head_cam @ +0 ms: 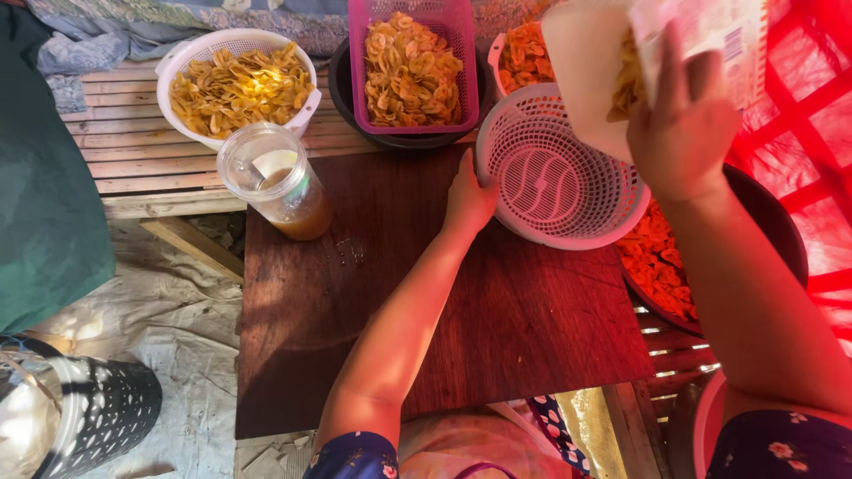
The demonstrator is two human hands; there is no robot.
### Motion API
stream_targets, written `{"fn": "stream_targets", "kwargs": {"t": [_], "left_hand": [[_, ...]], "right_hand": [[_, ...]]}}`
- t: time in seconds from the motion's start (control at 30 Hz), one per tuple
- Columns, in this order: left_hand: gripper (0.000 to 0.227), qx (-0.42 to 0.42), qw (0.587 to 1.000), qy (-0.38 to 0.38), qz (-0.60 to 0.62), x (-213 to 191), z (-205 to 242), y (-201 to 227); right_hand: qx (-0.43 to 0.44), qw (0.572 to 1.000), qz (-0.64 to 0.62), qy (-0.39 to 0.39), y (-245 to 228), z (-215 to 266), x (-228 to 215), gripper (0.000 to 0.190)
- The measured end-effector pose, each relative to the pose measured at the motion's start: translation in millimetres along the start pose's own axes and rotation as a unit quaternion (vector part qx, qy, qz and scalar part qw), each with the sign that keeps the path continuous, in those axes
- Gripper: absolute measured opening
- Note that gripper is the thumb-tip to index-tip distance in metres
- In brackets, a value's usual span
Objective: The person moves dried fruit chips between baskets and bowls by hand, pours liquid seasoning from a metal bowl into a clear container, and uses a scoop to apply the liquid over chips in a square bowl.
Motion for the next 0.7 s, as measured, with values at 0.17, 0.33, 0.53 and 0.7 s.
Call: {"fn": "stream_targets", "kwargs": {"t": [0.17, 0.33, 0.53, 0.7], "left_hand": [[0.068, -0.156, 0.975, -0.055, 0.146, 4, -4, -12], [0.068, -0.163, 0.970, -0.047, 0.172, -1, -4, -3], [0.070, -0.147, 0.975, -0.063, 0.155, -7, -7, 3], [0.072, -0.148, 0.975, -0.073, 0.150, -11, -5, 7]], "right_hand": [[-0.065, 0.994, 0.076, -0.043, 5, 44, 42, 0.053], [-0.121, 0.987, 0.090, -0.060, -14, 68, 45, 0.053], [-0.128, 0.990, 0.053, 0.004, -11, 72, 12, 0.049], [-0.088, 0.993, 0.061, -0.039, -1, 100, 12, 0.049]]}}
Point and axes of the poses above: each hand's wrist, its own z-axis away from the middle knuckle, its own x-axis out of the palm, y = z × x, the point moved 5 cm from there along -z, towards the middle knuckle, and after that the axes turned 7 degrees about -z, right-handed, at the moved point
